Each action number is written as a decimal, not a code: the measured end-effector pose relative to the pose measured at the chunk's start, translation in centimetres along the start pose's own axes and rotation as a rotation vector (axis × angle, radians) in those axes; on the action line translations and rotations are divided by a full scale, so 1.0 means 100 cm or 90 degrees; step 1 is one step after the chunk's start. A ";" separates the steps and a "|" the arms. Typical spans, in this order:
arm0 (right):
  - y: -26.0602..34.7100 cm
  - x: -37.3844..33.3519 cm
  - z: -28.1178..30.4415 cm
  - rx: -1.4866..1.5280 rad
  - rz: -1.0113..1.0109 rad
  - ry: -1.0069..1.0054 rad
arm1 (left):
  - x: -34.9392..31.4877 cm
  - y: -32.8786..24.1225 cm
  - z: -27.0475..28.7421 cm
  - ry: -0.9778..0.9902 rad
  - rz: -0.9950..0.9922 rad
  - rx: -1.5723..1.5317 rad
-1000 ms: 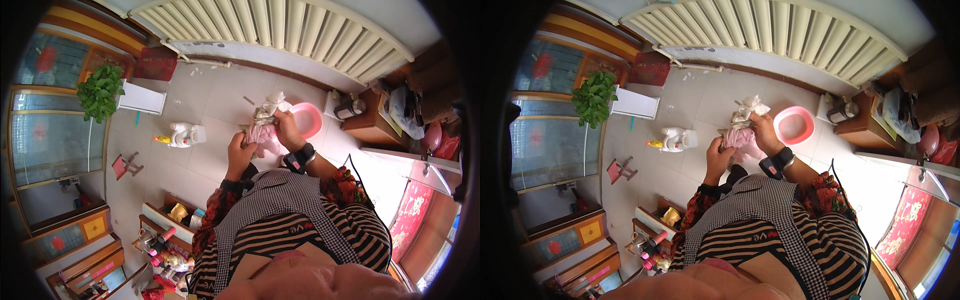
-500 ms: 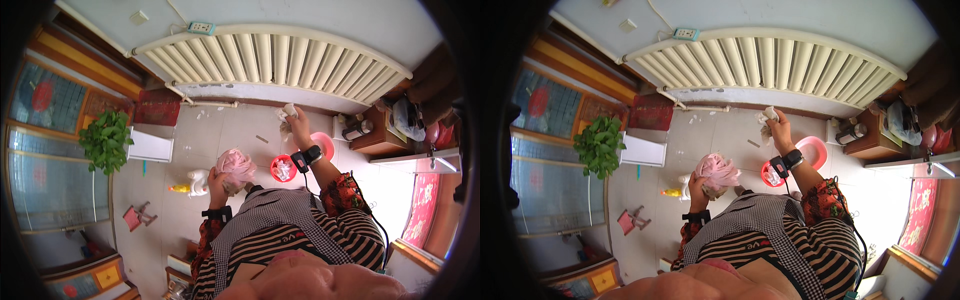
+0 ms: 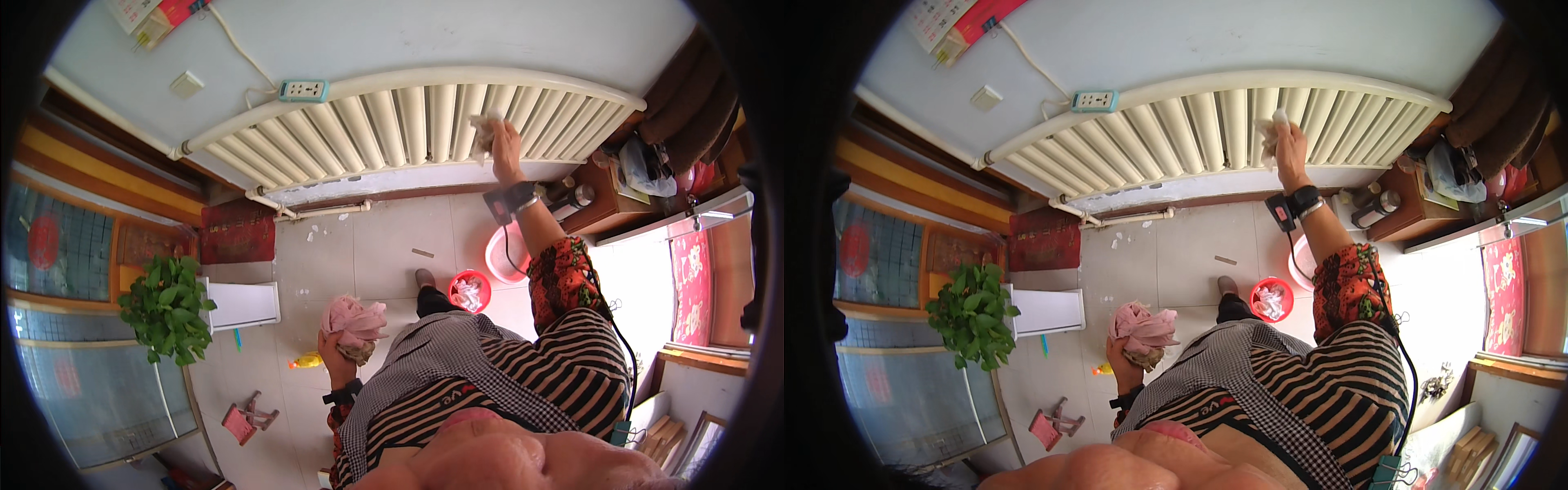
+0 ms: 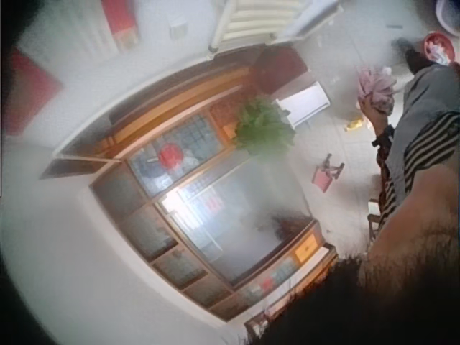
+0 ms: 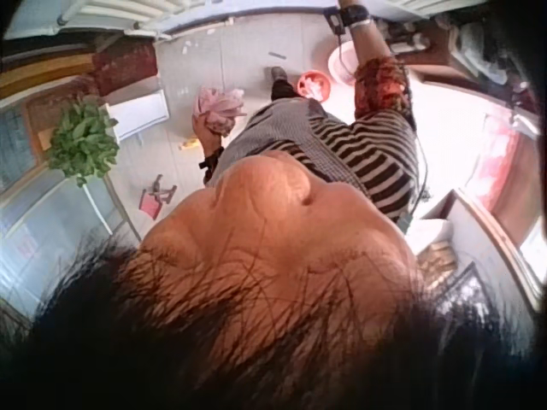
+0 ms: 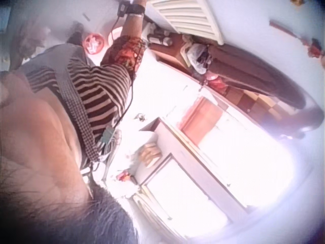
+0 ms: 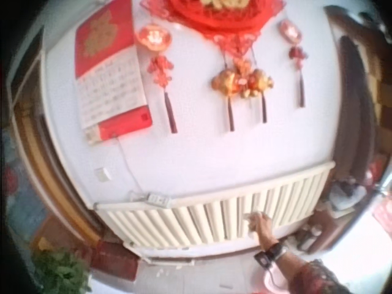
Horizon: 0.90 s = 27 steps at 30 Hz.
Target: The person wipes a window frame and glass with a cloth, then moves to wipe a wall-mounted radiator and an electrical outlet strip. The person uses two cloths to clean the surfaces in a home setting.
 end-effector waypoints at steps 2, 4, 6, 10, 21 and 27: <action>0.026 0.031 -0.012 -0.112 0.169 0.041 | 0.014 -0.006 -0.006 0.018 0.023 -0.079; 0.043 0.060 -0.021 -0.269 0.353 -0.114 | 0.030 -0.027 -0.014 0.031 -0.111 0.142; 0.061 0.082 -0.033 -0.475 0.580 -0.202 | 0.043 -0.047 -0.027 0.040 -0.252 0.293; 0.041 0.122 -0.071 -0.628 0.606 -0.180 | 0.092 -0.043 -0.050 -0.002 -0.059 0.078; -0.015 0.021 -0.290 -0.483 0.747 0.175 | 0.146 -0.077 -0.146 0.152 -0.414 0.368; 0.028 0.090 -0.117 -0.631 0.816 0.128 | 0.174 -0.064 -0.117 0.015 -0.042 0.050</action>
Point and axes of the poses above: each hand's wrist, its own x-axis towards the middle knuckle, its own z-axis out of the back of the hand, y = z × x, the point moved 7 cm from there along x, towards the middle knuckle, and after that the axes turned 5 degrees about -y, right-handed, at the moved point
